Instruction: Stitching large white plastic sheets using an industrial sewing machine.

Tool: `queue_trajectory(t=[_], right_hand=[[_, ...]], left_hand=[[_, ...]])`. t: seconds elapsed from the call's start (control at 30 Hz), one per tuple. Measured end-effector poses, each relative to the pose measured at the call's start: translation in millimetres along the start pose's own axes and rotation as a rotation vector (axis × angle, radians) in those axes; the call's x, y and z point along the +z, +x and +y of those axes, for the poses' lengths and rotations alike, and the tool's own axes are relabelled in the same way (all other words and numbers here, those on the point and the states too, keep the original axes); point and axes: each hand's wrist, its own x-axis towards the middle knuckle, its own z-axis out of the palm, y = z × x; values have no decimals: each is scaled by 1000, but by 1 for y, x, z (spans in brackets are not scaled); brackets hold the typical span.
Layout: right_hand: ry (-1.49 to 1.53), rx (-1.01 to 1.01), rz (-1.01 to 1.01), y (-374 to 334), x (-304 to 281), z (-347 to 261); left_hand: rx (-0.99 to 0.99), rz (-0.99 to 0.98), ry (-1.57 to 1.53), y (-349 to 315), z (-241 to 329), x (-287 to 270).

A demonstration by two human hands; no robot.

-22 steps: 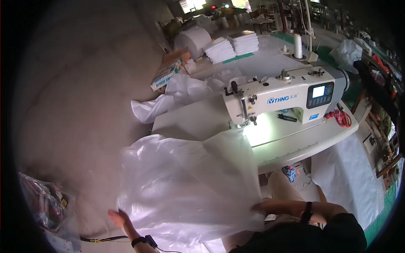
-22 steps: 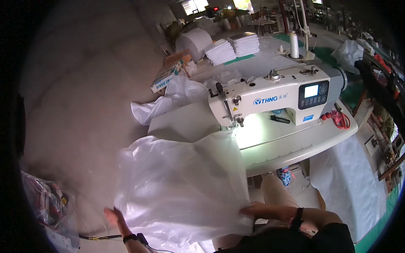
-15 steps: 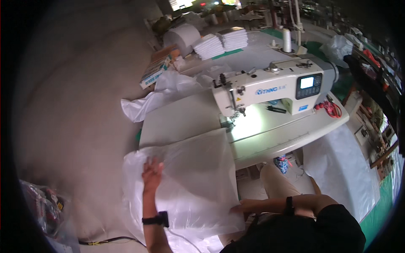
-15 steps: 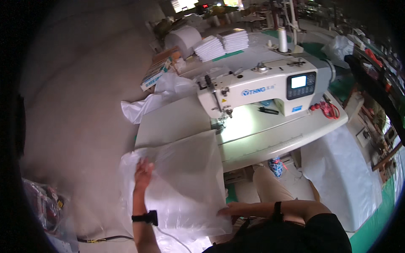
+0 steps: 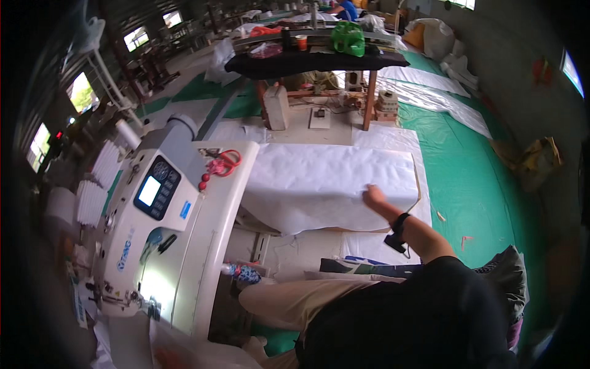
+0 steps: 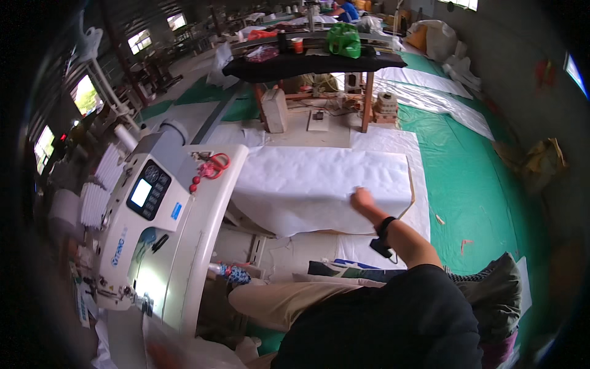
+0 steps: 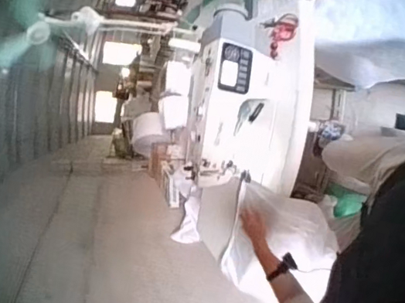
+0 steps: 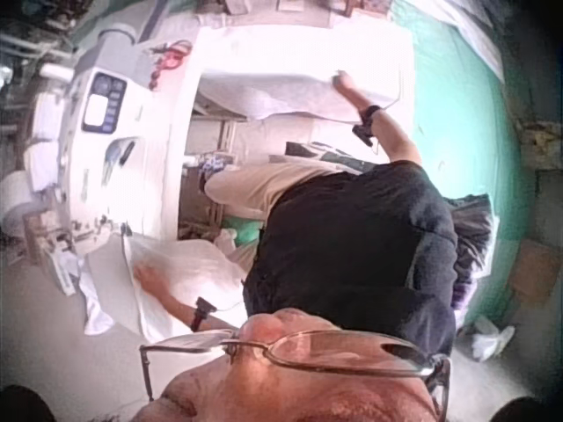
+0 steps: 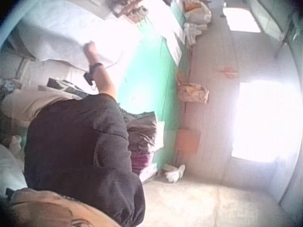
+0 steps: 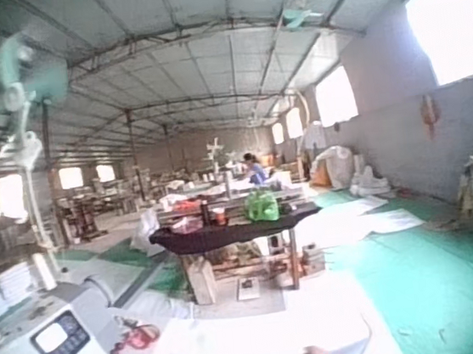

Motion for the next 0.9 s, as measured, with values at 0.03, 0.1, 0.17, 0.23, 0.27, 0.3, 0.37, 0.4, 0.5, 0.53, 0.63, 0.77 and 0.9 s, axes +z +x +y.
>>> queue_trajectory(t=[0.03,0.1,0.17,0.23,0.27,0.3,0.37,0.4,0.5,0.53,0.63,0.77,0.9], right_hand=[[-64,105,-55,13,-21,40],[-143,237,-31,21,-46,99],[-98,368,6,22,-59,138],[-139,373,45,28,-59,154],[-206,375,123,34,-55,156],[-224,357,167,40,-51,156],[-204,317,302,56,-42,152],[-192,319,399,61,-39,150],[-201,564,358,92,-31,134],[-189,724,384,100,-30,131],[-108,717,286,105,-39,131],[78,497,169,91,-53,109],[708,-137,-382,69,-57,60]], left_hand=[[10,15,-61,5,25,-9],[33,52,-187,18,65,-16],[91,69,-182,33,85,-15],[133,129,-213,38,91,-12],[138,175,-240,39,90,-11],[141,219,-268,40,88,-13],[124,181,-259,39,87,-17],[80,133,-250,39,86,-20],[113,136,-191,39,89,-21],[138,146,-167,41,89,-18],[181,165,-118,44,82,-1],[216,183,-68,46,70,13],[171,167,-181,41,77,2]])
